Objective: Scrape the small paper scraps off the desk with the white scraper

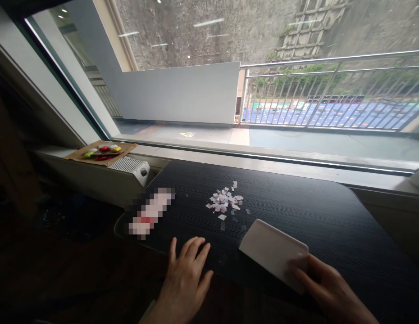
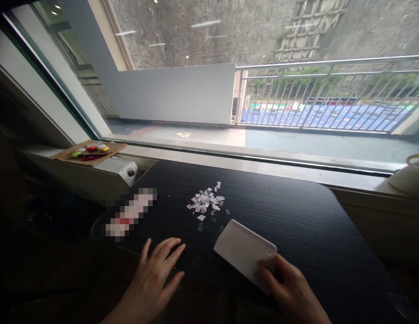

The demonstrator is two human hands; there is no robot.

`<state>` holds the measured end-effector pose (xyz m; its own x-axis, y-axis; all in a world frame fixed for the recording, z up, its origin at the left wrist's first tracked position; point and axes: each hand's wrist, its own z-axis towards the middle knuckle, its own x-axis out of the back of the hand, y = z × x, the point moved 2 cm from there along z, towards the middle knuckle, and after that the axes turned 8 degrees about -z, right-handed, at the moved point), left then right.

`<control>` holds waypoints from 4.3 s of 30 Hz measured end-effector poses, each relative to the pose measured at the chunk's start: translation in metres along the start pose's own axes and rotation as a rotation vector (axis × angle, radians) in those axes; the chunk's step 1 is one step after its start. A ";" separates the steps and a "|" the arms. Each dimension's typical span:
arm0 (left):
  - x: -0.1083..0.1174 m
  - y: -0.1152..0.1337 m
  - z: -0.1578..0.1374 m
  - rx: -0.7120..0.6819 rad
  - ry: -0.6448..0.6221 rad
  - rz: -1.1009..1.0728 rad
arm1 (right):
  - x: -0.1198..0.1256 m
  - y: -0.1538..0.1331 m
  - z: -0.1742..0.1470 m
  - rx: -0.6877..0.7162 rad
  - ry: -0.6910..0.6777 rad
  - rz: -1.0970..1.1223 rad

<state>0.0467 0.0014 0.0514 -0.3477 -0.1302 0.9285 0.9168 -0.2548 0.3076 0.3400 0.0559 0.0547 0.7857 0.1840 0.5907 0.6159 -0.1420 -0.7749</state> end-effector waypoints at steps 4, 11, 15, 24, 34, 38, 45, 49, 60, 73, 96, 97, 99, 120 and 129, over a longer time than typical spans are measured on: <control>-0.001 -0.001 -0.001 -0.005 0.007 -0.007 | -0.012 -0.004 -0.005 0.043 -0.080 0.001; 0.002 0.000 -0.002 0.007 -0.037 -0.004 | -0.020 -0.012 -0.010 0.050 -0.250 0.102; 0.004 0.002 -0.001 0.020 -0.070 0.001 | -0.020 -0.012 -0.003 0.044 -0.201 0.127; 0.004 0.001 -0.002 0.018 -0.081 -0.008 | -0.029 -0.028 0.009 0.125 -0.233 0.028; 0.002 0.001 -0.003 0.013 -0.064 -0.004 | -0.019 -0.031 -0.004 0.101 -0.222 0.037; 0.001 0.000 -0.004 0.018 -0.038 0.010 | -0.019 -0.034 -0.003 0.108 -0.213 0.012; 0.003 0.002 -0.001 0.053 -0.095 0.012 | -0.024 -0.040 -0.018 0.235 -0.327 -0.102; 0.002 0.001 -0.002 0.024 -0.068 0.014 | -0.020 -0.035 -0.022 0.364 -0.277 -0.270; -0.004 -0.008 -0.006 -0.032 -0.035 0.061 | 0.011 -0.026 -0.010 0.191 -0.003 -0.038; -0.006 -0.012 -0.008 -0.110 0.018 0.118 | -0.011 -0.016 0.032 0.146 -0.086 0.044; -0.005 -0.011 -0.010 -0.074 -0.028 0.099 | -0.004 -0.019 0.031 0.095 -0.209 -0.037; -0.005 -0.011 -0.010 -0.073 -0.027 0.097 | -0.007 -0.021 0.027 0.108 -0.233 -0.047; -0.005 -0.010 -0.009 -0.073 -0.029 0.094 | -0.011 -0.024 0.019 0.124 -0.252 -0.029; -0.001 -0.003 -0.007 -0.016 -0.050 0.054 | -0.025 -0.031 0.004 0.081 -0.340 0.116; -0.003 -0.003 -0.008 -0.013 -0.030 0.038 | -0.017 -0.033 0.002 0.097 -0.378 0.101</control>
<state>0.0431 -0.0049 0.0464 -0.3068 -0.1109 0.9453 0.9263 -0.2629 0.2698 0.3063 0.0592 0.0697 0.7539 0.5213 0.3998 0.5139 -0.0888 -0.8532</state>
